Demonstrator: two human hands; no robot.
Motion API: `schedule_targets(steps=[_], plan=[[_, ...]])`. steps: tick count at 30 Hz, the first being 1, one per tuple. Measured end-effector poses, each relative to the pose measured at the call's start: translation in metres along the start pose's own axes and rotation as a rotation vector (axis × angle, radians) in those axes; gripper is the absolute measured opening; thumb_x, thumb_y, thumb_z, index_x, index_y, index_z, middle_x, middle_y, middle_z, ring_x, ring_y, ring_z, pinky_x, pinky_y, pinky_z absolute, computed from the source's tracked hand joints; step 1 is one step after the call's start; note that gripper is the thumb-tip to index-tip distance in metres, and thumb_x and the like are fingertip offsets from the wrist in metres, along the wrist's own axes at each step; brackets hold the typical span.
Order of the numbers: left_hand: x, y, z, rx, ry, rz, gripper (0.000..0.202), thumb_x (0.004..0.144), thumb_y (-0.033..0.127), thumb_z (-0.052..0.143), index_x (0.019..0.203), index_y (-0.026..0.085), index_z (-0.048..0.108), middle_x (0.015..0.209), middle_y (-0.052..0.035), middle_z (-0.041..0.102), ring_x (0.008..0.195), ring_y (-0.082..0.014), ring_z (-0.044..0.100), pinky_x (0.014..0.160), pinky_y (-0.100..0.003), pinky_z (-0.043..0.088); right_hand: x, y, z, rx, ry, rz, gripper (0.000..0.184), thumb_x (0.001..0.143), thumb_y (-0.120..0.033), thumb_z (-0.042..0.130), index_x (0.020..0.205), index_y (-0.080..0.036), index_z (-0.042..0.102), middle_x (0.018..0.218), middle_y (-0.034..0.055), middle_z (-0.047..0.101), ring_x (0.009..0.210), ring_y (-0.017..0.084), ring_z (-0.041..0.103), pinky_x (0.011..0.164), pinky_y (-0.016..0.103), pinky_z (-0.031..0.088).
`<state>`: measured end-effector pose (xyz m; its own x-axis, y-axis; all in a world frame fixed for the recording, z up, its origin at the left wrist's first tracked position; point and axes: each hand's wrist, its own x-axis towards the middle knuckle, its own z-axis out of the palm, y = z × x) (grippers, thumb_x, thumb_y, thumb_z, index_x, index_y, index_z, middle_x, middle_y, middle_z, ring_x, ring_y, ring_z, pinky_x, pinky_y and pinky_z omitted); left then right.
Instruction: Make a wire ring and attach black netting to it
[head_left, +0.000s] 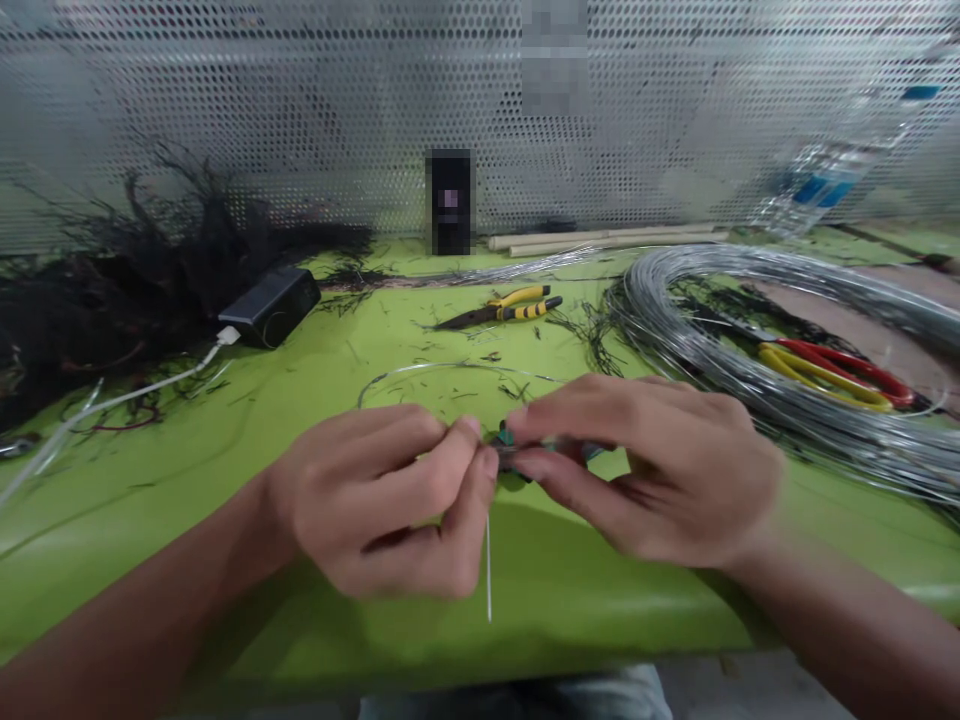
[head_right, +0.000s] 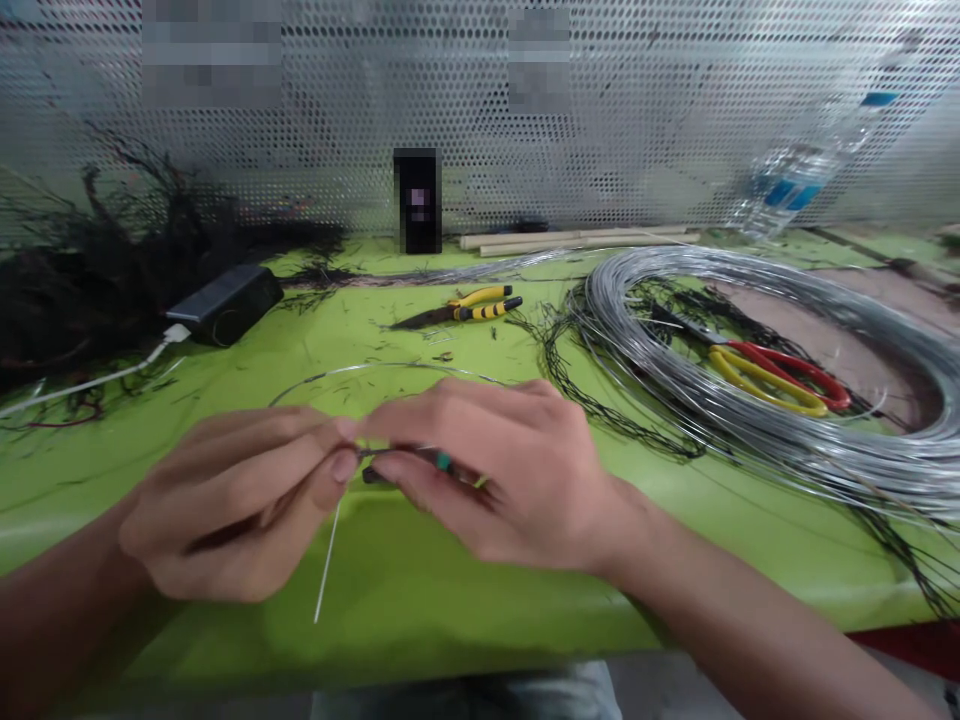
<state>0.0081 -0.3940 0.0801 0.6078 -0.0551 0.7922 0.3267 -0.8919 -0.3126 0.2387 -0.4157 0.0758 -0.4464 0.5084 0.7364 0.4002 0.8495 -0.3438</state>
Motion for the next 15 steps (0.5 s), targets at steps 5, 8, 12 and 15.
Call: schedule_targets(steps=[5, 8, 12, 15], plan=[[0.0011, 0.0020, -0.0113, -0.051, -0.176, -0.115, 0.010, 0.094, 0.010, 0.066, 0.095, 0.020, 0.069, 0.090, -0.0036, 0.081, 0.070, -0.0172, 0.077, 0.059, -0.028, 0.067, 0.0060, 0.0023, -0.0035, 0.207, -0.077, 0.145, 0.009, 0.095, -0.016, 0.071, 0.087, -0.019, 0.071, 0.071, -0.0040, 0.071, 0.057, 0.007, 0.060, 0.052, 0.020, 0.046], [0.0014, -0.0006, -0.0073, -0.193, -0.027, -0.333, 0.017, 0.091, 0.011, 0.057, 0.105, 0.016, 0.067, 0.074, 0.0001, 0.075, 0.048, -0.0085, 0.062, 0.041, -0.021, 0.049, 0.0078, 0.0044, -0.0041, 0.312, -0.084, 0.230, 0.012, 0.095, -0.014, 0.070, 0.083, -0.018, 0.071, 0.069, -0.0030, 0.069, 0.057, 0.008, 0.057, 0.051, 0.021, 0.044], [0.0038, 0.0003, -0.0050, -0.218, -0.140, -0.400, 0.015, 0.091, 0.016, 0.054, 0.098, 0.020, 0.066, 0.066, 0.0037, 0.069, 0.050, -0.0096, 0.061, 0.045, -0.024, 0.046, 0.0082, 0.0051, -0.0040, 0.361, -0.086, 0.274, 0.010, 0.094, -0.015, 0.071, 0.084, -0.017, 0.073, 0.070, -0.0020, 0.070, 0.058, 0.009, 0.058, 0.051, 0.021, 0.044], [0.0046, 0.0025, -0.0056, -0.192, -0.100, -0.366, 0.010, 0.088, 0.017, 0.058, 0.094, 0.021, 0.065, 0.068, 0.0047, 0.068, 0.051, -0.0087, 0.058, 0.046, -0.024, 0.045, 0.0078, 0.0042, -0.0039, 0.371, -0.090, 0.260, 0.010, 0.093, -0.014, 0.071, 0.084, -0.017, 0.073, 0.070, -0.0017, 0.070, 0.058, 0.009, 0.057, 0.051, 0.021, 0.044]])
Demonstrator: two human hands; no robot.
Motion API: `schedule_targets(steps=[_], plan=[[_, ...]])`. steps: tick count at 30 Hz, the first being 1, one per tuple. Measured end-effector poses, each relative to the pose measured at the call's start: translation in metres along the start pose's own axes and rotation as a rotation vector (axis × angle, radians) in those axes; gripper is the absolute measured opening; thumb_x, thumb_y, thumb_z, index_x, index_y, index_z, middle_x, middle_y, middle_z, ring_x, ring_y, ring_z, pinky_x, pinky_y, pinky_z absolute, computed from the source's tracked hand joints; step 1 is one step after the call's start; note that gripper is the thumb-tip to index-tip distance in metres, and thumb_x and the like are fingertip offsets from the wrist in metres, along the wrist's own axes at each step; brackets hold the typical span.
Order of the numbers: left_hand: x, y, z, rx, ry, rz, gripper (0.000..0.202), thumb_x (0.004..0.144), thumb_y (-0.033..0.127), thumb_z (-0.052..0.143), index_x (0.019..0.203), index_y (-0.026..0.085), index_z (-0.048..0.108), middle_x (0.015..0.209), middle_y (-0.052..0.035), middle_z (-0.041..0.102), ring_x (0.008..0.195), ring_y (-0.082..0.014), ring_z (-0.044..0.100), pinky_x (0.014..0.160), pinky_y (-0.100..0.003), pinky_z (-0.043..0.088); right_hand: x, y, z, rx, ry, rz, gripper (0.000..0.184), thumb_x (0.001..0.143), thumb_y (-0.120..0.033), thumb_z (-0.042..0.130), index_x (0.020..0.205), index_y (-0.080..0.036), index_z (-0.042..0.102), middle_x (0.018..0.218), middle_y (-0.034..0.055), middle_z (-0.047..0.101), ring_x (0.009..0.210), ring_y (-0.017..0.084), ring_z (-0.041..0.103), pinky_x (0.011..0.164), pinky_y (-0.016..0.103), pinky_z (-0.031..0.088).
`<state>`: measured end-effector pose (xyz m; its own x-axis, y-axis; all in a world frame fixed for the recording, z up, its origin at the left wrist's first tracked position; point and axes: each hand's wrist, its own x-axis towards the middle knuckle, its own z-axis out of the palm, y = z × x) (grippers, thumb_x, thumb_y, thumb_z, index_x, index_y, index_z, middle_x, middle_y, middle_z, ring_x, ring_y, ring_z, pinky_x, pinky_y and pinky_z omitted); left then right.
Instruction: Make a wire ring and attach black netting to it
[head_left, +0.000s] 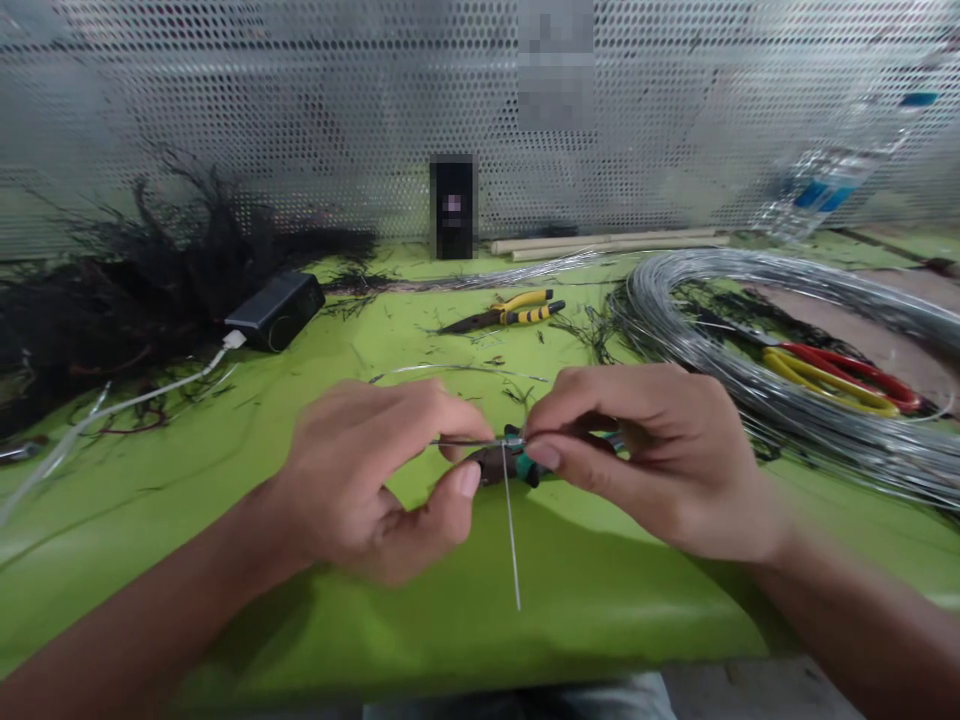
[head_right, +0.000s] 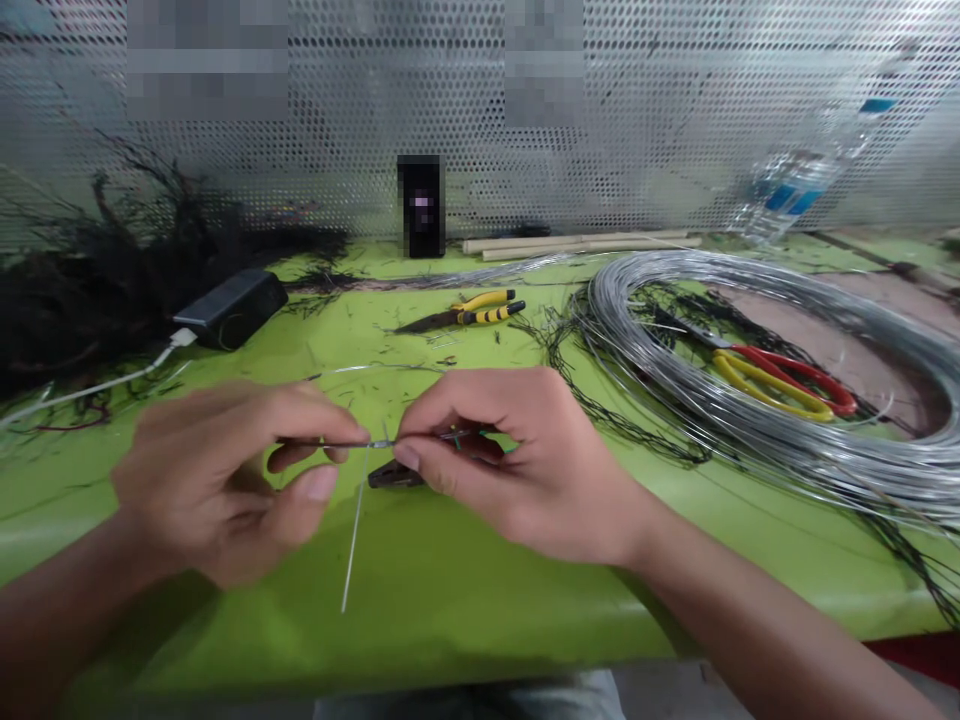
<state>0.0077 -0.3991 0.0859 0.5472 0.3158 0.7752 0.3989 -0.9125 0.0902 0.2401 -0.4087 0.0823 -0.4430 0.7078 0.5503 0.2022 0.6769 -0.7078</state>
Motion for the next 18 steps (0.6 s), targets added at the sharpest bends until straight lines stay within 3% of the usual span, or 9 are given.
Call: schedule_targets(steps=[6, 12, 18], plan=[[-0.0013, 0.0009, 0.0008, 0.039, 0.088, -0.030, 0.012, 0.085, 0.016, 0.065, 0.095, 0.023, 0.066, 0.069, 0.0057, 0.069, 0.050, -0.0077, 0.057, 0.045, -0.023, 0.044, -0.0021, -0.0009, -0.0009, 0.003, 0.060, 0.003, 0.012, 0.093, -0.016, 0.071, 0.081, -0.018, 0.070, 0.064, -0.0031, 0.066, 0.053, 0.008, 0.051, 0.047, 0.021, 0.039], [0.0052, -0.0004, 0.0001, 0.077, 0.150, -0.007, 0.013, 0.090, 0.010, 0.070, 0.094, 0.022, 0.067, 0.072, 0.0068, 0.074, 0.053, -0.0045, 0.061, 0.052, -0.015, 0.053, -0.0039, 0.0036, -0.0022, 0.027, 0.151, -0.001, 0.012, 0.092, -0.017, 0.075, 0.080, -0.020, 0.070, 0.066, -0.0025, 0.067, 0.057, 0.010, 0.054, 0.049, 0.024, 0.041], [-0.0005, -0.0024, -0.0071, 0.173, 0.053, 0.125, 0.012, 0.091, 0.012, 0.076, 0.096, 0.021, 0.071, 0.086, 0.0023, 0.081, 0.071, -0.0100, 0.075, 0.069, -0.019, 0.064, 0.0016, -0.0016, -0.0025, -0.023, 0.024, 0.012, 0.016, 0.097, -0.020, 0.069, 0.083, -0.016, 0.074, 0.068, -0.0028, 0.069, 0.056, 0.007, 0.054, 0.050, 0.018, 0.044]])
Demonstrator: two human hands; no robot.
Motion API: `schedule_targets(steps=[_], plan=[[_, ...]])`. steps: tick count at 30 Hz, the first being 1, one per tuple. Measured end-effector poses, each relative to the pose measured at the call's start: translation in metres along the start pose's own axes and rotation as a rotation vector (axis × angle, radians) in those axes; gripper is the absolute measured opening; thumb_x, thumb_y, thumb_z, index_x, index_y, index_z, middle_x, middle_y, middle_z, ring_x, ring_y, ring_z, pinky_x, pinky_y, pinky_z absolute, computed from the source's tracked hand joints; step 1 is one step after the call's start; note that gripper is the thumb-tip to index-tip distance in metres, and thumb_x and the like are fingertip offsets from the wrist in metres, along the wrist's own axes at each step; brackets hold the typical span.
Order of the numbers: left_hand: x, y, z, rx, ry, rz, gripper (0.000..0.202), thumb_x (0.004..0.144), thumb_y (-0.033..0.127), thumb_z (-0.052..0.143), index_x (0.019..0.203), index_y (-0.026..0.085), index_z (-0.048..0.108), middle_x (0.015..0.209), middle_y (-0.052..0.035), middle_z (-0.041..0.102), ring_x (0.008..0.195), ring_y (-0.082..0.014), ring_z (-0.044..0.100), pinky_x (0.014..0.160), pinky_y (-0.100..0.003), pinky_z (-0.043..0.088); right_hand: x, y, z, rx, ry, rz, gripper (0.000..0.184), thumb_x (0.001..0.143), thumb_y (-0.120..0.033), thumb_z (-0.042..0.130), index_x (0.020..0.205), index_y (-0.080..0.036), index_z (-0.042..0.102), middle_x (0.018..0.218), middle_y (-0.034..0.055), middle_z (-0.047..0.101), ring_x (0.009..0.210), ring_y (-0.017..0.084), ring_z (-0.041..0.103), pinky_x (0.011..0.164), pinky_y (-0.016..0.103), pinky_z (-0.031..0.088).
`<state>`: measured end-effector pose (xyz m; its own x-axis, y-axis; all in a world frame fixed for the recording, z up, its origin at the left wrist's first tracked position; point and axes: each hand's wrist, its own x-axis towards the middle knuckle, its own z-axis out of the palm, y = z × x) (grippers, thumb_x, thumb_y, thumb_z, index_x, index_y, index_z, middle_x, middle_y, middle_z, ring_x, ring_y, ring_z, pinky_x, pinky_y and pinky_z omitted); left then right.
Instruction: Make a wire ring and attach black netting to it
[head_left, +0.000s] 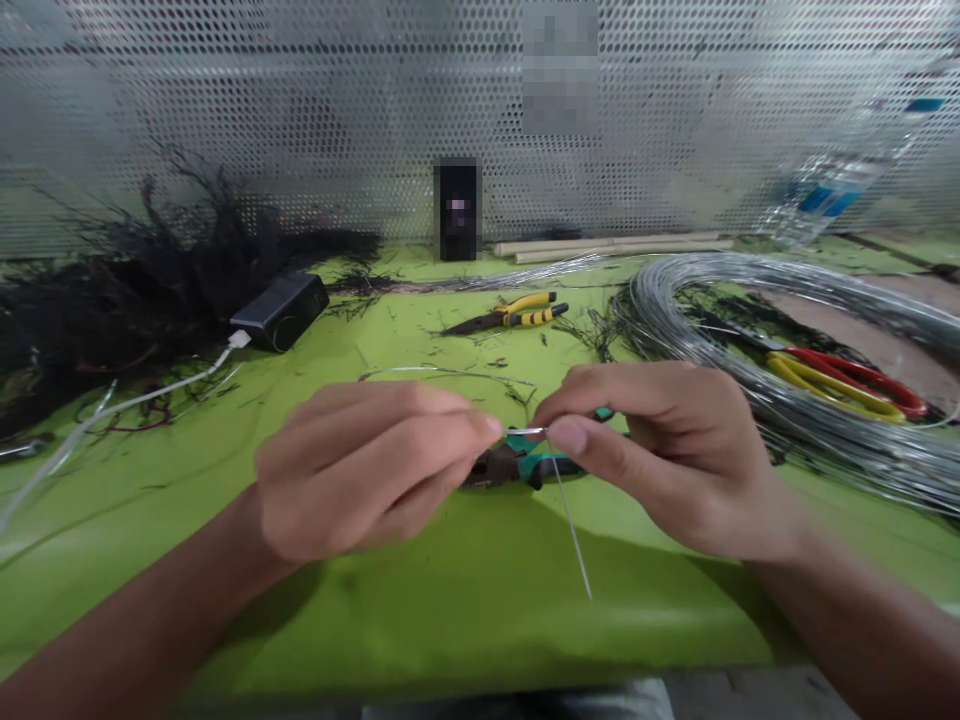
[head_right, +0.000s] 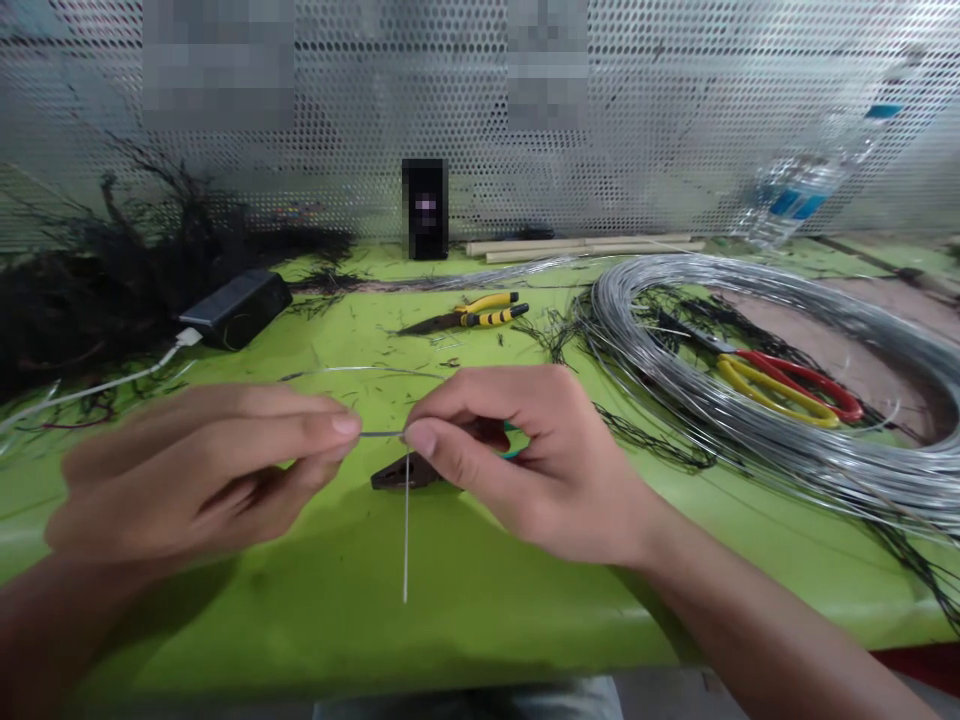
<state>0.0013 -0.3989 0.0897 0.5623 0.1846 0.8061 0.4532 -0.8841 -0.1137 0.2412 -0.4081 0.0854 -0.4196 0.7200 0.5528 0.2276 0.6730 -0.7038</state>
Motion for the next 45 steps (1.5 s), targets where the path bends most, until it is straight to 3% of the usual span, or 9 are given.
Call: schedule_targets(steps=[5, 10, 14, 17, 21, 25, 31, 38, 45], plan=[[-0.008, 0.001, -0.005, 0.027, -0.033, 0.005, 0.016, 0.091, 0.010, 0.076, 0.102, 0.020, 0.073, 0.093, -0.0019, 0.082, 0.076, -0.0136, 0.077, 0.074, -0.024, 0.067, 0.002, -0.002, -0.003, -0.021, -0.048, -0.025, 0.011, 0.098, -0.016, 0.069, 0.088, -0.016, 0.074, 0.073, -0.0034, 0.072, 0.062, 0.006, 0.062, 0.057, 0.015, 0.049], [-0.008, 0.002, -0.005, 0.059, -0.041, -0.028, 0.014, 0.092, 0.014, 0.076, 0.103, 0.021, 0.072, 0.090, -0.0006, 0.082, 0.074, -0.0129, 0.076, 0.070, -0.023, 0.067, -0.002, 0.003, 0.000, -0.157, 0.015, -0.192, 0.011, 0.097, -0.011, 0.067, 0.096, -0.020, 0.074, 0.078, 0.0002, 0.073, 0.067, 0.012, 0.066, 0.061, 0.024, 0.054], [-0.006, 0.000, 0.001, 0.010, 0.052, 0.005, 0.012, 0.091, 0.014, 0.077, 0.100, 0.018, 0.070, 0.087, -0.0005, 0.080, 0.074, -0.0097, 0.074, 0.071, -0.018, 0.063, -0.006, 0.011, 0.003, -0.361, 0.110, -0.407, 0.017, 0.097, -0.010, 0.067, 0.105, -0.024, 0.073, 0.086, 0.0039, 0.078, 0.074, 0.018, 0.071, 0.065, 0.032, 0.057], [-0.003, 0.001, 0.007, -0.041, 0.098, -0.009, 0.011, 0.089, 0.012, 0.077, 0.097, 0.015, 0.069, 0.083, 0.0007, 0.078, 0.073, -0.0079, 0.072, 0.067, -0.015, 0.058, -0.007, 0.014, 0.007, -0.397, 0.129, -0.459, 0.017, 0.096, -0.008, 0.069, 0.106, -0.021, 0.073, 0.084, 0.0050, 0.078, 0.074, 0.018, 0.073, 0.065, 0.031, 0.057], [0.003, 0.008, 0.008, -0.112, -0.016, -0.154, 0.011, 0.097, 0.029, 0.069, 0.097, 0.018, 0.068, 0.071, 0.0033, 0.071, 0.056, -0.0085, 0.063, 0.050, -0.023, 0.048, -0.008, 0.011, 0.013, -0.380, 0.109, -0.438, 0.010, 0.097, -0.010, 0.069, 0.105, -0.016, 0.073, 0.080, 0.0067, 0.078, 0.069, 0.016, 0.071, 0.063, 0.029, 0.057], [0.008, 0.010, 0.000, -0.092, -0.101, -0.231, 0.007, 0.094, 0.024, 0.071, 0.090, 0.021, 0.066, 0.062, 0.0074, 0.063, 0.049, -0.0066, 0.056, 0.045, -0.023, 0.040, -0.009, 0.006, 0.014, -0.276, 0.088, -0.295, 0.007, 0.096, -0.016, 0.071, 0.102, -0.019, 0.072, 0.081, 0.0042, 0.078, 0.067, 0.015, 0.072, 0.060, 0.026, 0.056], [0.009, 0.006, -0.005, -0.157, -0.130, -0.199, 0.003, 0.094, 0.020, 0.071, 0.092, 0.020, 0.069, 0.067, 0.0054, 0.063, 0.053, -0.0074, 0.056, 0.048, -0.025, 0.040, -0.007, 0.003, 0.011, -0.197, 0.065, -0.269, 0.011, 0.094, -0.007, 0.068, 0.098, -0.017, 0.071, 0.081, 0.0050, 0.075, 0.070, 0.014, 0.070, 0.063, 0.026, 0.056], [0.008, 0.013, -0.003, -0.154, -0.183, -0.242, 0.004, 0.095, 0.021, 0.072, 0.097, 0.023, 0.068, 0.072, 0.0049, 0.066, 0.061, -0.0100, 0.062, 0.053, -0.028, 0.042, -0.007, 0.003, 0.010, -0.240, 0.080, -0.341, 0.005, 0.096, -0.010, 0.071, 0.098, -0.009, 0.075, 0.079, 0.0076, 0.075, 0.067, 0.013, 0.068, 0.059, 0.026, 0.052], [0.013, 0.016, -0.005, -0.181, -0.223, -0.299, 0.007, 0.093, 0.020, 0.068, 0.089, 0.025, 0.067, 0.066, 0.0069, 0.068, 0.053, -0.0087, 0.060, 0.052, -0.026, 0.044, -0.005, 0.003, 0.009, -0.243, 0.063, -0.340, 0.005, 0.096, -0.010, 0.072, 0.097, -0.009, 0.076, 0.078, 0.0057, 0.076, 0.067, 0.012, 0.068, 0.060, 0.024, 0.055]])
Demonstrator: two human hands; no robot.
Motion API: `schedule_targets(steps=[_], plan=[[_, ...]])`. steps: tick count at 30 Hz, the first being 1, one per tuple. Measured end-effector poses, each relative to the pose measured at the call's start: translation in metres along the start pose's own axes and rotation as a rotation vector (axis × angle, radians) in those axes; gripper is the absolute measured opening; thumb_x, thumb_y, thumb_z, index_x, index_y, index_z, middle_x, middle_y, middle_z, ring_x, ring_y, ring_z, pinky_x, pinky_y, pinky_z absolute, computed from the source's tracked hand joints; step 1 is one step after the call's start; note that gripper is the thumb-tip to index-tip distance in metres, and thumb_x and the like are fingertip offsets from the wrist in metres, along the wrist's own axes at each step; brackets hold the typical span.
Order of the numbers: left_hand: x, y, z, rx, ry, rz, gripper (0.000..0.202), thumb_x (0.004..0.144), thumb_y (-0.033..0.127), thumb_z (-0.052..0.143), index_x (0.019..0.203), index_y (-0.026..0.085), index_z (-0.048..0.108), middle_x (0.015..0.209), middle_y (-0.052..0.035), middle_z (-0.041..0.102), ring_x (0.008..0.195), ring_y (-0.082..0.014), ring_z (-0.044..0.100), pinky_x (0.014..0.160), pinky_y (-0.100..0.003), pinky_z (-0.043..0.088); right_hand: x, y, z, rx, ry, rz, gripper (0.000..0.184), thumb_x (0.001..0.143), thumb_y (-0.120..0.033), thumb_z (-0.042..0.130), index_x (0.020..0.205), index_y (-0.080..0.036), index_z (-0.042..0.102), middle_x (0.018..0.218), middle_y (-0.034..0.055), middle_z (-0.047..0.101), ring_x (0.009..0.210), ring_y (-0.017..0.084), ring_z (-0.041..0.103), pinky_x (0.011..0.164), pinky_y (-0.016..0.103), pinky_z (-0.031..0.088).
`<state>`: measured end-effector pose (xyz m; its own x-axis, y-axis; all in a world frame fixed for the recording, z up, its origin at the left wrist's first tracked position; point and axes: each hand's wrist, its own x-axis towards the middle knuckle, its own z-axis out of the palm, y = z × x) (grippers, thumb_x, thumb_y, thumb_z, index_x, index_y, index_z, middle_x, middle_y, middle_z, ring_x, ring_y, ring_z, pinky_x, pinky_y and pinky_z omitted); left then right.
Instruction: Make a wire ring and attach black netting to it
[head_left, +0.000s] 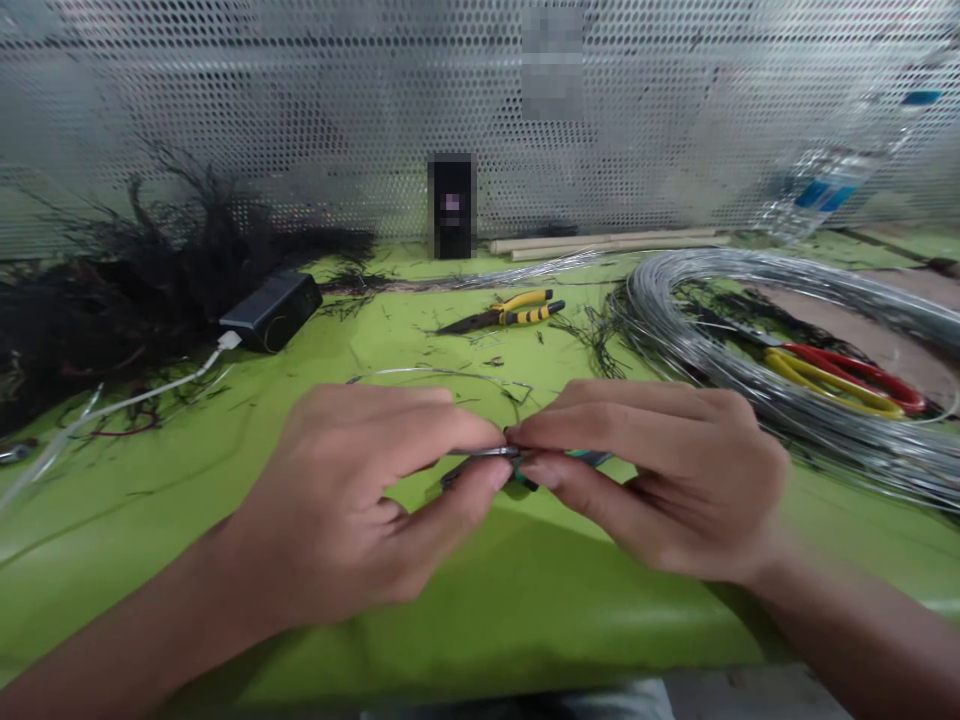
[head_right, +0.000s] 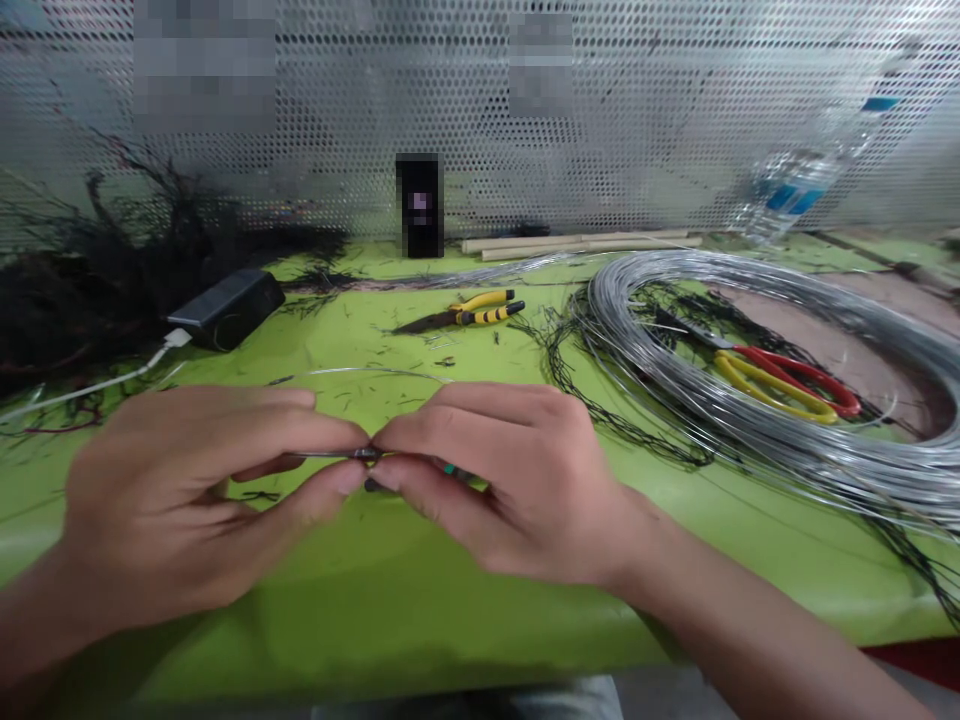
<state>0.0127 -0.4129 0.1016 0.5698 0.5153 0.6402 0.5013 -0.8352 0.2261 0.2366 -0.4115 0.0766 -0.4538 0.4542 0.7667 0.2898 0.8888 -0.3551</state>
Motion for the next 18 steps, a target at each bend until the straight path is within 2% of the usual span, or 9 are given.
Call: schedule_targets(steps=[4, 7, 12, 15, 18], plan=[[0.0020, 0.0027, 0.0006, 0.029, 0.023, -0.030, 0.004, 0.090, 0.019, 0.068, 0.088, 0.022, 0.069, 0.064, 0.0073, 0.069, 0.050, -0.0074, 0.059, 0.050, -0.024, 0.042, 0.0027, 0.0002, -0.0019, -0.089, 0.063, -0.120, 0.013, 0.090, -0.001, 0.074, 0.100, -0.009, 0.077, 0.090, 0.0106, 0.078, 0.079, 0.017, 0.073, 0.069, 0.030, 0.060], [0.0009, 0.0045, 0.0013, 0.042, 0.031, -0.023, 0.007, 0.092, 0.019, 0.067, 0.086, 0.021, 0.070, 0.062, 0.0068, 0.068, 0.049, -0.0079, 0.058, 0.048, -0.025, 0.038, 0.0032, -0.0013, -0.0014, -0.172, 0.079, -0.163, 0.019, 0.088, 0.003, 0.073, 0.097, -0.013, 0.077, 0.089, 0.0093, 0.077, 0.076, 0.017, 0.070, 0.069, 0.033, 0.061], [-0.0019, 0.0067, 0.0039, 0.091, 0.065, 0.000, 0.013, 0.092, 0.019, 0.066, 0.079, 0.021, 0.069, 0.057, 0.0060, 0.063, 0.046, -0.0099, 0.050, 0.048, -0.029, 0.034, 0.0002, -0.0055, 0.0005, -0.308, 0.094, -0.179, 0.015, 0.089, -0.002, 0.077, 0.091, -0.018, 0.078, 0.086, 0.0063, 0.079, 0.082, 0.021, 0.071, 0.073, 0.038, 0.062], [-0.0024, 0.0065, 0.0057, 0.099, 0.053, 0.003, 0.017, 0.093, 0.019, 0.064, 0.076, 0.022, 0.067, 0.056, 0.0052, 0.064, 0.045, -0.0106, 0.049, 0.047, -0.031, 0.033, -0.0008, -0.0057, 0.0003, -0.293, 0.082, -0.188, 0.013, 0.088, -0.001, 0.078, 0.089, -0.014, 0.077, 0.084, 0.0096, 0.078, 0.076, 0.020, 0.070, 0.069, 0.037, 0.062], [-0.0027, 0.0056, 0.0058, 0.081, 0.024, -0.009, 0.018, 0.095, 0.019, 0.062, 0.079, 0.022, 0.067, 0.060, 0.0043, 0.067, 0.047, -0.0114, 0.055, 0.048, -0.032, 0.036, 0.0010, -0.0042, -0.0007, -0.293, 0.075, -0.191, 0.013, 0.086, 0.001, 0.079, 0.089, -0.011, 0.077, 0.081, 0.0122, 0.076, 0.071, 0.019, 0.069, 0.063, 0.035, 0.061]])
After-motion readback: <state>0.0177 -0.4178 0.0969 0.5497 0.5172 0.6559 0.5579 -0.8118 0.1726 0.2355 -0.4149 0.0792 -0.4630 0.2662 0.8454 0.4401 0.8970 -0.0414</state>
